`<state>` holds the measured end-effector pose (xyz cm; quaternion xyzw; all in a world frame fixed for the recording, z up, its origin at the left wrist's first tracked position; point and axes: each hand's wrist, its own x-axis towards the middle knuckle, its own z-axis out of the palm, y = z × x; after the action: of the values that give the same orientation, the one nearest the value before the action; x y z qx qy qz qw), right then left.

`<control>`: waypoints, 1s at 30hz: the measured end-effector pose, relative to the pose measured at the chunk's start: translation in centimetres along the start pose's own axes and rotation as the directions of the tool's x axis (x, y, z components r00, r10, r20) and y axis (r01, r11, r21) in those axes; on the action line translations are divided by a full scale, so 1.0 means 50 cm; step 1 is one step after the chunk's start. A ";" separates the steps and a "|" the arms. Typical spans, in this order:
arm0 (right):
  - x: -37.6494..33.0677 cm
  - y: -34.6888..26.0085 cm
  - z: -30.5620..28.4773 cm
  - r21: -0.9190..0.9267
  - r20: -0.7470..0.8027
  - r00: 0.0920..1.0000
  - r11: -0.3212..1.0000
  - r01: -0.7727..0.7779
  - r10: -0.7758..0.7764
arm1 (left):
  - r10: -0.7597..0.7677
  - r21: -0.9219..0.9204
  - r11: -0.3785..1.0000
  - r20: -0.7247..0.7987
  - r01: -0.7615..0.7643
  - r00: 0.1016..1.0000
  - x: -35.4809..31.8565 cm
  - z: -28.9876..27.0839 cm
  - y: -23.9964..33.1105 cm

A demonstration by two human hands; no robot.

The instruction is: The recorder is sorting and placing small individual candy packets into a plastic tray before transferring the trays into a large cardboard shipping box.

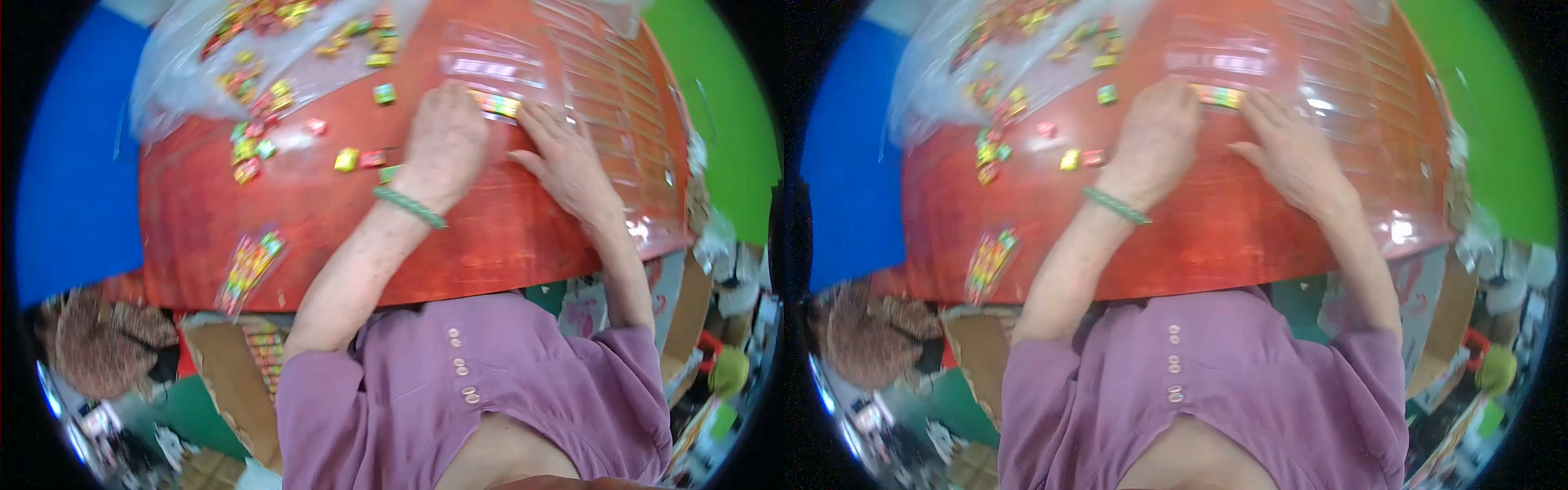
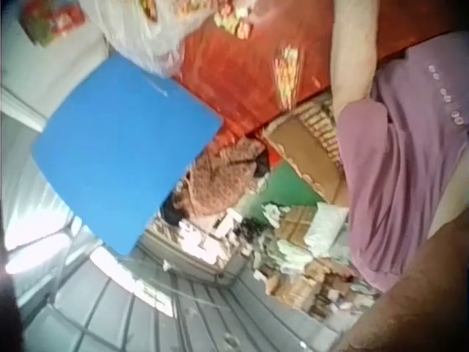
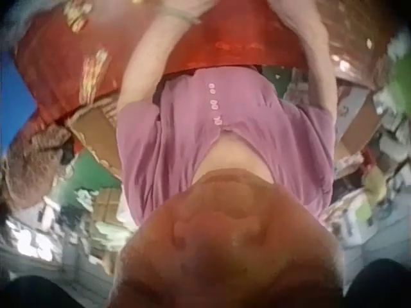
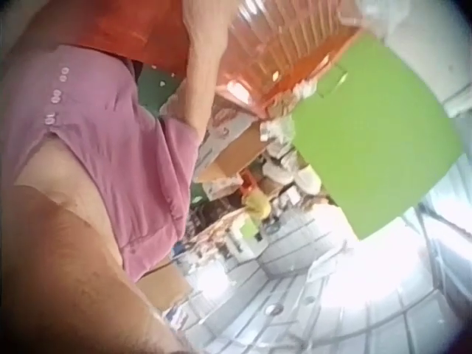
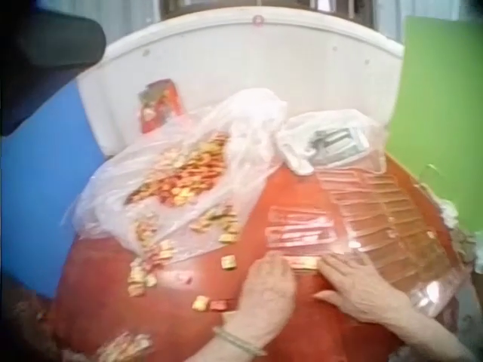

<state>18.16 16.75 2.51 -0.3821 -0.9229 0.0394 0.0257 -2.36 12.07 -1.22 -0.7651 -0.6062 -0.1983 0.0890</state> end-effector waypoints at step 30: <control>0.295 -0.433 0.019 0.377 -0.194 0.653 0.558 0.739 -0.732 | -0.512 -0.010 0.859 0.024 0.513 0.858 -0.396 -0.282 0.033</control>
<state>-7.56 11.85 3.81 0.0525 -0.9651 0.2218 0.1290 -7.22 -11.30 3.60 -0.5790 -0.7871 -0.2117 0.0209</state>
